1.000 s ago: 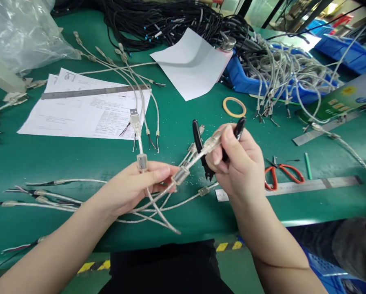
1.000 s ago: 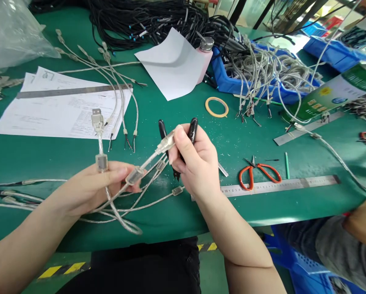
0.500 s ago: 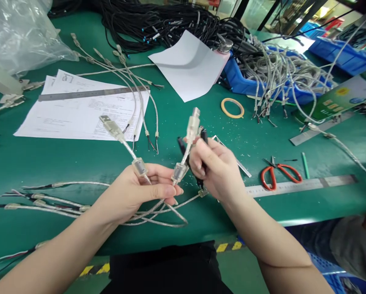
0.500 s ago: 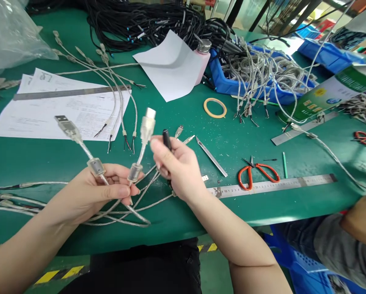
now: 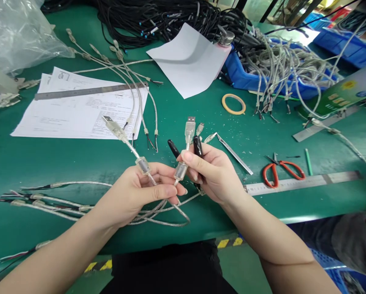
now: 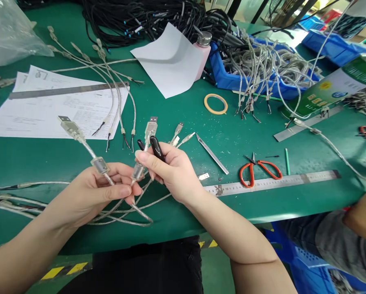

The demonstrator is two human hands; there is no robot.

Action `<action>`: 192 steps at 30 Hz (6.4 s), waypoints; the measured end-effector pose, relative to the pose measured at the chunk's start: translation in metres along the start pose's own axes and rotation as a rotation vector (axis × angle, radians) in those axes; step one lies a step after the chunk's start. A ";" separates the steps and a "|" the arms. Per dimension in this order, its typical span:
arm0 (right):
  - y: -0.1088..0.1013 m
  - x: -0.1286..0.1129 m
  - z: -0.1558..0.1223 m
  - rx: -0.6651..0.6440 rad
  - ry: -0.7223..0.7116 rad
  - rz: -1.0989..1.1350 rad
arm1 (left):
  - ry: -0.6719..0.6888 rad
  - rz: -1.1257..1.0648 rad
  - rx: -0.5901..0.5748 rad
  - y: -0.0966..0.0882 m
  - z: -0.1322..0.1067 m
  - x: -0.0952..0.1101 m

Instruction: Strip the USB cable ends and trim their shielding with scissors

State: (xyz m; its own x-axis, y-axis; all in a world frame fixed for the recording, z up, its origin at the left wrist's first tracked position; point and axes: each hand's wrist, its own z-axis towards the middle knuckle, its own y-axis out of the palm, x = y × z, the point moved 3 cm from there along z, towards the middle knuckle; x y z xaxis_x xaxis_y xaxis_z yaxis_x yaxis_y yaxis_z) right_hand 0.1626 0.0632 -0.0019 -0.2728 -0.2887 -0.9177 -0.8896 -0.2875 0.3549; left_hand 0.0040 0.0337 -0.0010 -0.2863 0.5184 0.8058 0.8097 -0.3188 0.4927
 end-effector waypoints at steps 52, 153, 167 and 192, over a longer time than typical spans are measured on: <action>-0.005 -0.003 0.001 0.040 -0.129 -0.114 | 0.002 -0.067 0.116 0.001 0.005 -0.002; 0.005 -0.010 -0.013 -0.234 -0.273 -0.772 | 0.171 0.197 0.359 0.003 -0.003 -0.004; 0.009 -0.005 -0.012 -0.194 -0.276 -0.851 | 0.243 0.457 0.491 0.007 -0.007 0.001; -0.005 0.002 0.006 -0.044 -0.051 0.026 | 0.056 -0.019 0.206 0.005 -0.003 -0.006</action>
State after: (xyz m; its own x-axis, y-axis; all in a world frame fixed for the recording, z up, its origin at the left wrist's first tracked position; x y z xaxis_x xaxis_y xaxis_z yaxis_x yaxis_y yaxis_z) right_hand 0.1641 0.0690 -0.0066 -0.3147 -0.2504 -0.9156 -0.8653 -0.3208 0.3852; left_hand 0.0081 0.0272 -0.0025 -0.3262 0.4758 0.8168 0.8899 -0.1370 0.4351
